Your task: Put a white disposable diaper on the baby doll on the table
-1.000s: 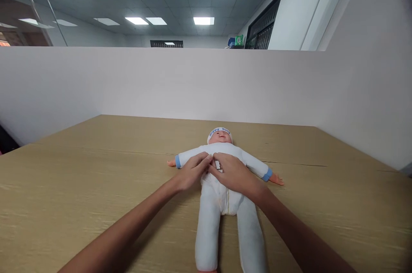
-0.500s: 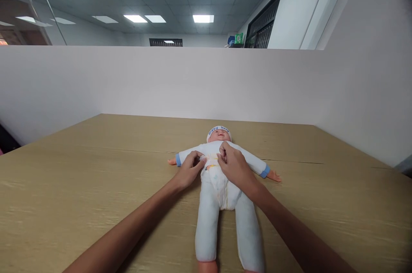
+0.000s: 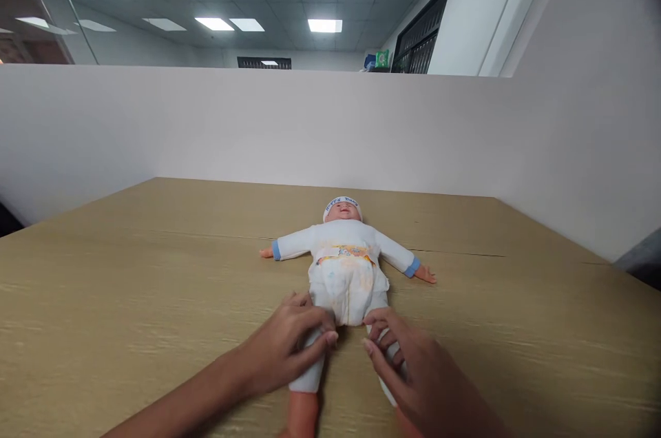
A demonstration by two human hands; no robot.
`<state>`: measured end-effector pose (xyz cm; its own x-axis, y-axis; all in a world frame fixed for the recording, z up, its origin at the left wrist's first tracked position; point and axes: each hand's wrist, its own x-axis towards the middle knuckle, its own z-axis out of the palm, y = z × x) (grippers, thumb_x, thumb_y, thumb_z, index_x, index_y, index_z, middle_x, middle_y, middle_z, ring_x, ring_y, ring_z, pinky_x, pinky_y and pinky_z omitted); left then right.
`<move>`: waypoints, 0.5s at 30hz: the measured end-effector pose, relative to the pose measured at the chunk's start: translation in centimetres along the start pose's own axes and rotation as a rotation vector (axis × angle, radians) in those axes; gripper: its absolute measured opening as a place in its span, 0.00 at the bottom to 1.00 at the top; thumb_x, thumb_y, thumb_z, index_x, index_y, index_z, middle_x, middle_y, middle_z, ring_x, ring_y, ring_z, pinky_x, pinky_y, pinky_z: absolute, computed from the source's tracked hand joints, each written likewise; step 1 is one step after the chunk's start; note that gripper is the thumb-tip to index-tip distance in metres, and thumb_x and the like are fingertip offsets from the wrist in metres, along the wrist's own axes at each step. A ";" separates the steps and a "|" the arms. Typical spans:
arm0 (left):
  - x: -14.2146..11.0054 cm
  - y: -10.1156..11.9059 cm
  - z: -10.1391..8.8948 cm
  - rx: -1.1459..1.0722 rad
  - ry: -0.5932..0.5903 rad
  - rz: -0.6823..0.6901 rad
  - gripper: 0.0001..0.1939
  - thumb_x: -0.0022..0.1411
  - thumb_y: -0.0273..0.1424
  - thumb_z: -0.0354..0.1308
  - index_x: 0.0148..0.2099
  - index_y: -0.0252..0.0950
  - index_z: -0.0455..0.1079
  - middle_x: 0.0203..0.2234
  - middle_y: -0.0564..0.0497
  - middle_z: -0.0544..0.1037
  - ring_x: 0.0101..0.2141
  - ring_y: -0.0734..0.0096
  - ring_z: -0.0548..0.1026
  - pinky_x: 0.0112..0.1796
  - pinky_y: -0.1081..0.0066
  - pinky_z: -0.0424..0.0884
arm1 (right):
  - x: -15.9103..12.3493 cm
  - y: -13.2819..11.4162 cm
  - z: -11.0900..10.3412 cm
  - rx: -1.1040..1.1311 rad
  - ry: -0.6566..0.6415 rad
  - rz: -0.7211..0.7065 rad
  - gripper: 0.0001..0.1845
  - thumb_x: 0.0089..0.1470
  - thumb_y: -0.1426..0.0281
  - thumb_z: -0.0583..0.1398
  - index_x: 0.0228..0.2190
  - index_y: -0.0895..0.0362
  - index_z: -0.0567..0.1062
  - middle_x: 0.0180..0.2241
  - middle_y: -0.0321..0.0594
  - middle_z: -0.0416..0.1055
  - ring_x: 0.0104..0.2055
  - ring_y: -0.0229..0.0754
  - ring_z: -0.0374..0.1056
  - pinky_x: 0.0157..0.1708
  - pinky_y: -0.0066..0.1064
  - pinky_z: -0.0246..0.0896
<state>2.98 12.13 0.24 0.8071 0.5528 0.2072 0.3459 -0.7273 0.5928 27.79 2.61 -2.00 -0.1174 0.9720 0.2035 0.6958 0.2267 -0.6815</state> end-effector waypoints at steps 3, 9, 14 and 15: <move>1.1 -0.5 0.2 0.002 0.080 -0.152 0.13 0.77 0.43 0.54 0.49 0.41 0.73 0.38 0.50 0.81 0.42 0.58 0.74 0.48 0.60 0.63 | 1.7 0.6 -0.1 -0.112 0.055 0.060 0.08 0.72 0.64 0.55 0.45 0.51 0.73 0.36 0.37 0.77 0.35 0.45 0.76 0.39 0.36 0.67; 3.5 -1.1 1.7 0.181 0.131 -0.261 0.21 0.71 0.50 0.59 0.33 0.41 0.64 0.24 0.52 0.75 0.32 0.58 0.71 0.42 0.60 0.59 | 3.1 0.9 1.7 -0.339 0.124 0.023 0.14 0.70 0.63 0.59 0.31 0.51 0.68 0.26 0.33 0.71 0.28 0.46 0.71 0.30 0.36 0.53; 3.2 -1.4 2.2 0.154 0.137 -0.224 0.19 0.74 0.44 0.55 0.32 0.40 0.62 0.25 0.53 0.73 0.31 0.62 0.71 0.44 0.59 0.59 | 2.6 1.3 2.9 -0.336 0.181 -0.044 0.11 0.70 0.66 0.58 0.32 0.51 0.69 0.32 0.35 0.72 0.30 0.44 0.72 0.31 0.36 0.60; 3.0 -1.5 2.2 0.150 0.144 -0.206 0.18 0.75 0.42 0.54 0.33 0.40 0.62 0.27 0.53 0.74 0.33 0.62 0.71 0.44 0.59 0.59 | 2.5 1.3 3.0 -0.319 0.185 -0.046 0.09 0.70 0.65 0.57 0.35 0.51 0.70 0.36 0.37 0.73 0.34 0.46 0.74 0.33 0.37 0.63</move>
<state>5.98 13.97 -1.75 0.6398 0.7394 0.2094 0.5709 -0.6397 0.5146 26.25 5.49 -4.48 -0.0443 0.9271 0.3722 0.8823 0.2111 -0.4208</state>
